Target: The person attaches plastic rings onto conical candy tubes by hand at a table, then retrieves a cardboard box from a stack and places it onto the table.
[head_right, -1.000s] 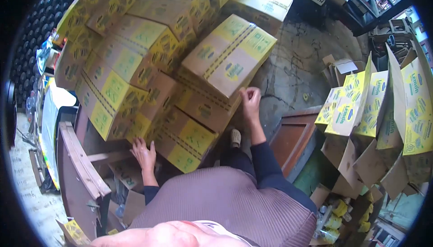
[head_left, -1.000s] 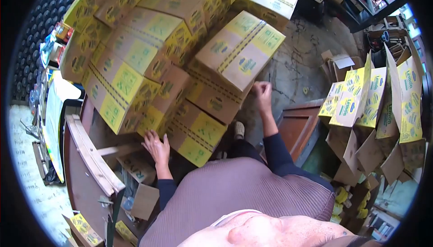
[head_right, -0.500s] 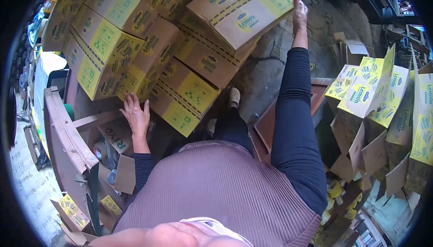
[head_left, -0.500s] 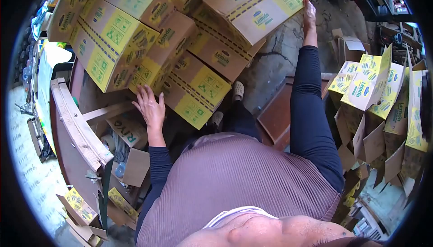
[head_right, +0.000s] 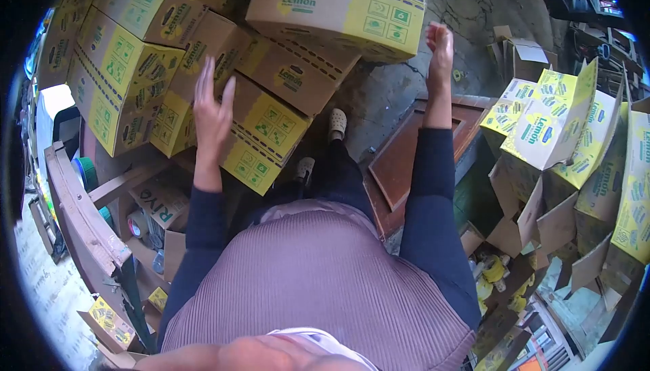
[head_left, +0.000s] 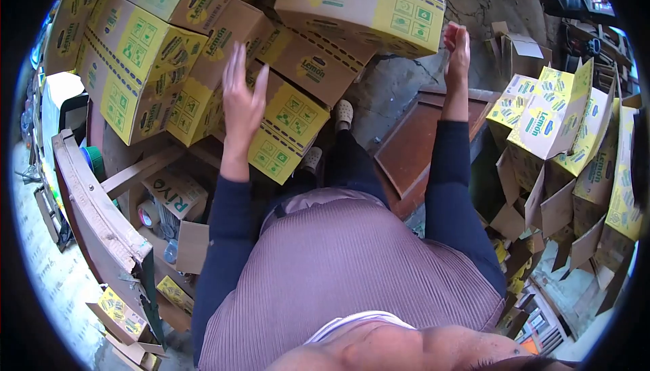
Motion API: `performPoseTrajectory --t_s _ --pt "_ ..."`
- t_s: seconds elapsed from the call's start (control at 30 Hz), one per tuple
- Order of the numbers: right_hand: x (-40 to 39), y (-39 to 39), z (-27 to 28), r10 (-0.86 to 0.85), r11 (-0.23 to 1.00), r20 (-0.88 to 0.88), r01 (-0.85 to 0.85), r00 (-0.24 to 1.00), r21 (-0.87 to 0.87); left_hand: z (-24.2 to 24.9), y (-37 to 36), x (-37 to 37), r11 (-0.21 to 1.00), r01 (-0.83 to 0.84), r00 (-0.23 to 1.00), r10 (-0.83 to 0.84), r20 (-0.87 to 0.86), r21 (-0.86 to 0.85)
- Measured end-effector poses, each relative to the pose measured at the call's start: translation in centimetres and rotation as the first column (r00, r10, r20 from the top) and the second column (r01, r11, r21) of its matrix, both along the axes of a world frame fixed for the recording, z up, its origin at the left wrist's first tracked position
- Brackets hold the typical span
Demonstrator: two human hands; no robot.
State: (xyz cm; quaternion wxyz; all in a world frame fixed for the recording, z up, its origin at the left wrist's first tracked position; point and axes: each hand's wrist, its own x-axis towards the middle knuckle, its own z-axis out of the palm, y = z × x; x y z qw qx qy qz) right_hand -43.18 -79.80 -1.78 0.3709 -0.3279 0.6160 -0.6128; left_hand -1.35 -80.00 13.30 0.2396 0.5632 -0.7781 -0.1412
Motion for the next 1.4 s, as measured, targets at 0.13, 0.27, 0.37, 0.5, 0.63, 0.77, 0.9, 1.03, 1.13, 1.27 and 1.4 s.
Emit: performPoseTrajectory --t_s 0.13,0.27,0.37,0.5,0.63,0.77,0.9,1.03,1.13,1.27,1.4 --pt "-0.5 -5.9 -2.4 -0.077 0.995 0.330 0.092 0.941 -0.029 -4.3 -7.6 -4.0 0.998 -0.013 0.993 0.006 -0.119 -0.056" --pt "1.0 -7.3 -2.5 0.186 0.982 0.642 -0.131 0.744 -0.134 -10.0 -12.6 -3.4 0.887 0.301 0.863 -0.097 0.496 -0.349" --pt "1.3 -7.0 -2.4 0.221 0.974 0.672 -0.129 0.706 -0.185 -6.6 -12.3 -6.2 0.991 -0.082 0.970 0.104 -0.219 0.108" --pt "1.5 -6.0 -2.8 0.228 0.972 0.680 -0.122 0.697 -0.201 -5.4 -11.2 -7.0 0.991 -0.080 0.970 0.102 -0.219 0.103" --pt "2.0 -4.5 -2.6 0.199 0.979 0.679 -0.112 0.707 -0.170 -3.8 -8.5 -7.1 0.962 -0.207 0.977 0.214 -0.023 0.176" --pt "3.9 -0.4 0.0 0.155 0.986 0.723 -0.155 0.673 -0.067 -2.5 -2.6 -5.6 0.937 -0.274 0.961 0.275 0.028 0.219" --pt "6.3 4.4 1.1 0.149 0.970 0.758 -0.243 0.635 0.012 -1.4 3.5 -2.0 0.890 -0.318 0.941 0.339 -0.010 0.327" --pt "8.6 8.1 0.9 0.151 0.969 0.779 -0.247 0.608 0.005 -3.0 3.4 2.2 0.784 -0.326 0.896 0.434 -0.091 0.528" --pt "9.3 8.8 -0.7 0.163 0.983 0.779 -0.163 0.606 -0.080 -6.2 -1.7 4.8 0.728 -0.189 0.897 0.401 -0.186 0.659" --pt "9.4 9.2 0.7 0.189 0.975 0.749 -0.211 0.634 -0.068 -5.5 -3.0 -0.3 0.704 0.024 0.758 0.450 -0.472 0.709" --pt "11.8 12.6 3.0 0.180 0.983 0.779 -0.139 0.600 -0.121 -6.2 -3.3 1.5 0.553 0.357 0.702 0.373 -0.607 0.753"
